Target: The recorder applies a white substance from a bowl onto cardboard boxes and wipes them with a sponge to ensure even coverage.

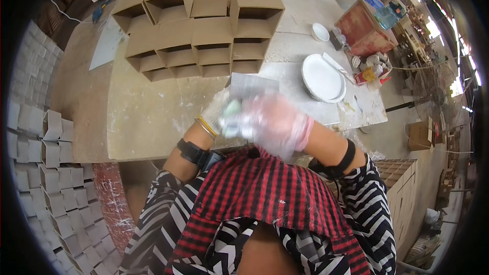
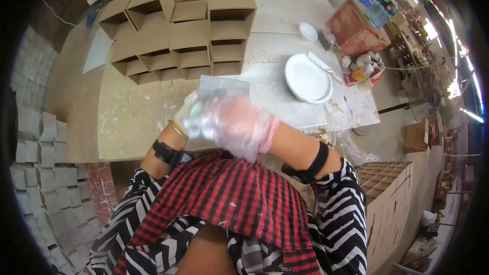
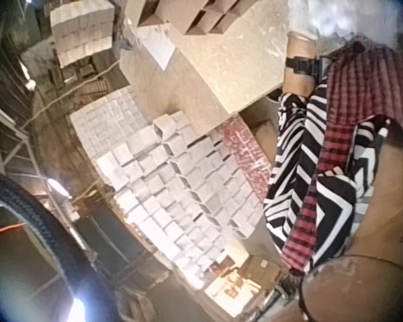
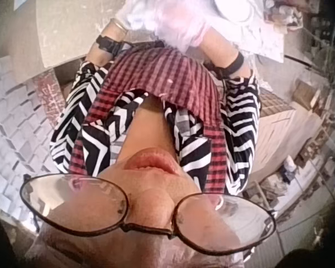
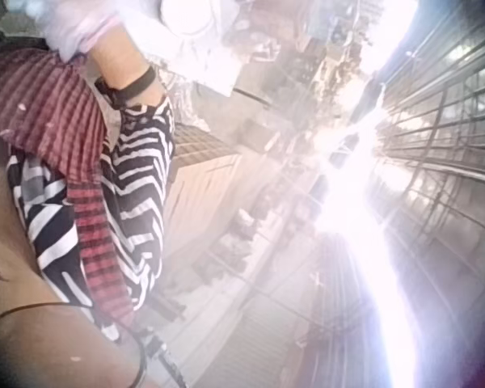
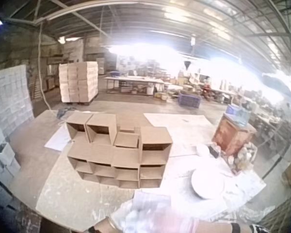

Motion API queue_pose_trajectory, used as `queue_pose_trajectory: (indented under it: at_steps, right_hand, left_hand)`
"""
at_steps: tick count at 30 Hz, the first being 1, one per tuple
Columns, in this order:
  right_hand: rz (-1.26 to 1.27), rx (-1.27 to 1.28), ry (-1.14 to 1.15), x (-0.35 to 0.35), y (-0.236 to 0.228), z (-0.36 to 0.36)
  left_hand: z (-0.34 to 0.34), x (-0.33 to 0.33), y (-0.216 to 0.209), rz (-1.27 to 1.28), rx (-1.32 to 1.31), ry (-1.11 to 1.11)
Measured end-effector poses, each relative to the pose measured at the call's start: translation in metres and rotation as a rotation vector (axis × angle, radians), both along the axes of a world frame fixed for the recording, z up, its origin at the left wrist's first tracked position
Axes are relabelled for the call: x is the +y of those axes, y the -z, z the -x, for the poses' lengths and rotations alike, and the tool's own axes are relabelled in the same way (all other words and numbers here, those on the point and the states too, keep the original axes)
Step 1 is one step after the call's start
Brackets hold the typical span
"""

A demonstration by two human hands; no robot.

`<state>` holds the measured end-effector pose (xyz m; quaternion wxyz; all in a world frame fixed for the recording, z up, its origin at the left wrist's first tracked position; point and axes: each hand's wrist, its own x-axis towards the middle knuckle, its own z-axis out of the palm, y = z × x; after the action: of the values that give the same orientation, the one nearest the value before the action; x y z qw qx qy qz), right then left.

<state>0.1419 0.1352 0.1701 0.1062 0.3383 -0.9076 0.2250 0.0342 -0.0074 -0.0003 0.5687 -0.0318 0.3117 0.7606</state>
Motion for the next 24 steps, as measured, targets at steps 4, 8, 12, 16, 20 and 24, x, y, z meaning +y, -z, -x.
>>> queue_pose_trajectory:
  at_steps: [4,8,12,16,20,24]
  right_hand:
    - [0.344,-0.123,0.337,0.054,0.002,0.031]
    - [-0.487,0.529,0.729,0.100,0.014,0.027]
    - [0.353,-0.027,0.785,0.090,0.038,0.006]
    - [0.836,-0.128,0.777,0.069,0.054,0.006]
    - [1.566,-0.395,0.571,0.064,0.056,0.012]
    - [1.319,-0.246,0.662,0.061,0.054,0.011]
  left_hand:
    - [-0.005,-0.011,-0.005,0.016,0.656,-0.019]
    - [-0.005,-0.012,-0.020,0.078,1.312,-0.030]
    - [-0.010,-0.009,-0.038,0.211,1.351,-0.011]
    - [-0.007,-0.001,-0.045,0.183,1.346,-0.048]
    - [-0.011,0.004,-0.037,0.088,0.950,-0.096]
    - [-0.019,0.002,-0.025,-0.058,0.448,-0.176]
